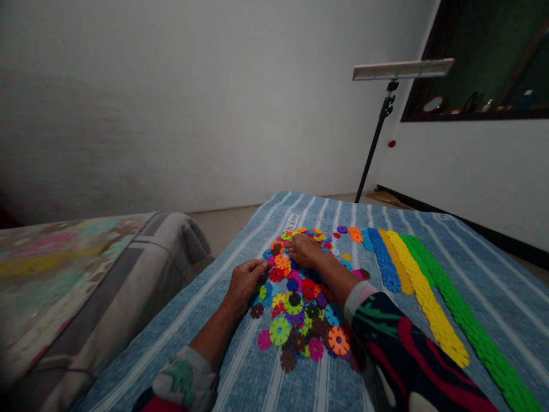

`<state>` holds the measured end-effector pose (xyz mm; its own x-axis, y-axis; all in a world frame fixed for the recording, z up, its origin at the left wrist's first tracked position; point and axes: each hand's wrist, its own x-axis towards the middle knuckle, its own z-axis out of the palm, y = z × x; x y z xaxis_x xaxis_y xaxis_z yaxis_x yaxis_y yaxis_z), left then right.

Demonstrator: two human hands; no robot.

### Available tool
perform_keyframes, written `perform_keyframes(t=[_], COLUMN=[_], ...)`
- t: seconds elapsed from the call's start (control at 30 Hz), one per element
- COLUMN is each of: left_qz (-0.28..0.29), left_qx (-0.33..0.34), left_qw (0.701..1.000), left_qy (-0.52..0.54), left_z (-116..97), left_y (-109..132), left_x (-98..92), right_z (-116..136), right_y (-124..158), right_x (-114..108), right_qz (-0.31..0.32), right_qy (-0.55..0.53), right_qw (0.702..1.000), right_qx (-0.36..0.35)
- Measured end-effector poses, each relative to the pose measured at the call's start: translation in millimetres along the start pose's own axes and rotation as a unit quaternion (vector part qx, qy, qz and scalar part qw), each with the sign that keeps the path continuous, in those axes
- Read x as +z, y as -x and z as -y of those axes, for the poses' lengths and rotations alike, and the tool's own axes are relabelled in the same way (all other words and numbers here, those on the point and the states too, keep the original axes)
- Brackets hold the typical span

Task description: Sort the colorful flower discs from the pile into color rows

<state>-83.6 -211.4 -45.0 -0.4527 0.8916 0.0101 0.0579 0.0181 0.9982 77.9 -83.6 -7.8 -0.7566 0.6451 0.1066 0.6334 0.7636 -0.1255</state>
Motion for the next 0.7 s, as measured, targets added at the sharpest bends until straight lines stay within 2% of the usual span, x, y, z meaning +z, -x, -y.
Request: perform_keyframes(t=[0.13,0.27,0.5,0.6,0.7], left_qz=[0.003,-0.002,-0.001,0.0,0.0], left_qx=[-0.001,0.004,0.022,0.027,0.025], left_qw=[1.0,1.0,1.0,1.0,0.999], left_qy=[0.0,0.011,-0.006,-0.011,-0.02], left_z=[2,5,10,12,12], left_y=[-1,-3,-5,-6,-5], left_x=[1.3,1.8,1.9,1.5,1.3], right_z=[10,10,-11,-18,-15], right_y=[-14,-3,23,20,9], right_x=[9,12,-1,-1,4], right_qz=[0.018,0.037,0.045,0.034,0.02], right_qy=[0.008,0.023,0.059,0.062,0.055], right_qw=[1.0,0.999,0.991,0.989,0.992], right_qx=[0.006,0.02,0.109,0.13,0.111])
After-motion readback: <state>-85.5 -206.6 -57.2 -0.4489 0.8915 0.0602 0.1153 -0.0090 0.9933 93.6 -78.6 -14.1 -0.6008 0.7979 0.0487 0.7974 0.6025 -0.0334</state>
